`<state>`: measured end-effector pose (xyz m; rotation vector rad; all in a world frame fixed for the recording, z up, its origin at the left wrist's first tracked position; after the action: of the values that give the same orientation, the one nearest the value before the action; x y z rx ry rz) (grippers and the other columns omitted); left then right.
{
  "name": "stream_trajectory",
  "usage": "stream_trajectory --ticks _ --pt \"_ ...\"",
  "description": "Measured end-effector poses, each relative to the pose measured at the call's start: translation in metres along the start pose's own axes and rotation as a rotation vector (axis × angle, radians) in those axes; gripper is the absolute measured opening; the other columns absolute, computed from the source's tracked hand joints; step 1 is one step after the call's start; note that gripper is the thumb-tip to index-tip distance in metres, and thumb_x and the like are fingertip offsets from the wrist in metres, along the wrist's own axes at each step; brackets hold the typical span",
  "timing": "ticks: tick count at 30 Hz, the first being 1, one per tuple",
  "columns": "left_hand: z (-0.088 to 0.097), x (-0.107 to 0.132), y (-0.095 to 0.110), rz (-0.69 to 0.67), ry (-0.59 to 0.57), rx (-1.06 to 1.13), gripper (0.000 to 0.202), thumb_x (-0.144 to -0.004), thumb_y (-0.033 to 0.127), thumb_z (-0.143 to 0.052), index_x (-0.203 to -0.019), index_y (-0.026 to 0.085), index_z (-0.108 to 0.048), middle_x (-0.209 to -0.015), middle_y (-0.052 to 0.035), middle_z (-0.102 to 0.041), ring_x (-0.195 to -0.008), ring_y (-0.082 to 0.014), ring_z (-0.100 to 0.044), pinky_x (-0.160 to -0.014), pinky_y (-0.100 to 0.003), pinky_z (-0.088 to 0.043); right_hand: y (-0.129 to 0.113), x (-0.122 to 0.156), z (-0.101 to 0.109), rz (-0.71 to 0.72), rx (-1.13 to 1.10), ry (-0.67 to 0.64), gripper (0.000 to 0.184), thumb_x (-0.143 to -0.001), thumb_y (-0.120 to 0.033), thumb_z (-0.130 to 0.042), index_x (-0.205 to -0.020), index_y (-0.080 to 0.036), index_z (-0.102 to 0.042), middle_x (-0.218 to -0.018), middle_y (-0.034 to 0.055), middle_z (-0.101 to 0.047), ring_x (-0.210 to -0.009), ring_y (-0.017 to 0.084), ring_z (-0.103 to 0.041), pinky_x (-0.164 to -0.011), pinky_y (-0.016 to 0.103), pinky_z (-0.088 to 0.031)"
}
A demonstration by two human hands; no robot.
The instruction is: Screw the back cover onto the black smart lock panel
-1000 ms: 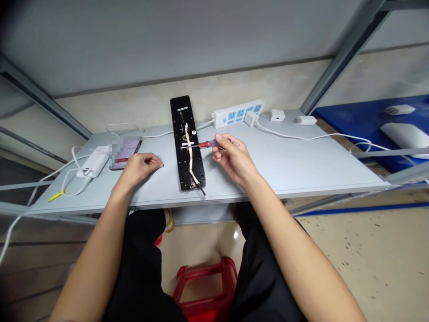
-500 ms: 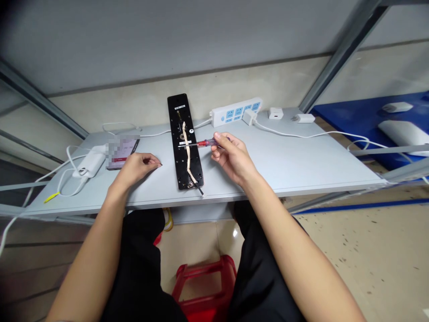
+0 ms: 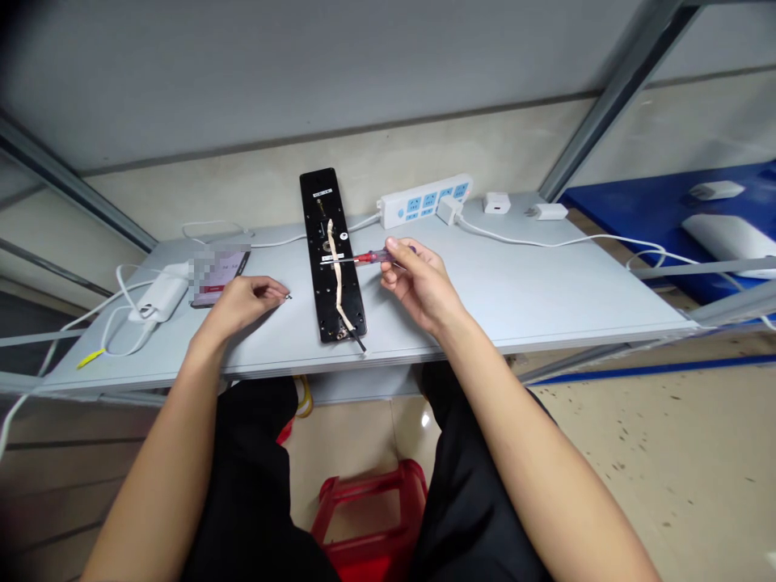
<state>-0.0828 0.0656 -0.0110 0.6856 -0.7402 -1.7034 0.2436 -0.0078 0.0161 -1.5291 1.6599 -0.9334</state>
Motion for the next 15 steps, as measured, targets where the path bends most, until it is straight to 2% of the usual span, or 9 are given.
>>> stream_trajectory --ticks 4,11,15 --pt "-0.001 0.001 0.002 -0.004 -0.004 -0.018 0.026 -0.072 0.025 -0.067 -0.088 0.019 -0.087 -0.087 -0.0082 -0.084 -0.082 -0.0238 -0.075 -0.08 -0.033 -0.056 0.0 -0.001 0.004 0.001 -0.066 0.058 0.059 -0.057 -0.047 -0.112 -0.083 -0.022 -0.066 -0.071 -0.0055 -0.063 -0.06 0.006 -0.051 -0.06 0.02 -0.052" --pt "-0.002 0.004 0.012 0.019 0.038 -0.132 0.023 -0.067 0.022 -0.065 -0.082 0.019 -0.082 -0.082 -0.0063 -0.08 -0.077 -0.0223 -0.069 -0.077 -0.031 -0.052 -0.001 -0.002 0.007 0.004 -0.073 0.058 0.055 -0.06 -0.045 -0.111 -0.08 -0.023 -0.065 -0.07 -0.0062 -0.061 -0.06 0.006 -0.051 -0.059 0.021 -0.052" --pt "-0.002 0.006 0.019 0.03 0.025 -0.181 0.022 -0.069 0.025 -0.065 -0.082 0.018 -0.081 -0.083 -0.006 -0.079 -0.079 -0.0222 -0.068 -0.078 -0.031 -0.052 -0.002 -0.001 0.006 0.015 -0.07 0.054 0.054 -0.062 -0.045 -0.111 -0.082 -0.023 -0.066 -0.07 -0.0061 -0.063 -0.059 0.006 -0.053 -0.059 0.02 -0.054"
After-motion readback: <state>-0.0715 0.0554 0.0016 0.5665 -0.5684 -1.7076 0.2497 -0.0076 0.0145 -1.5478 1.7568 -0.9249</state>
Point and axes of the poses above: each hand's wrist, its own x-axis away from the middle knuckle, its own z-axis out of the back of the hand, y = z × x, the point moved 4 cm from there along -x, towards the middle knuckle
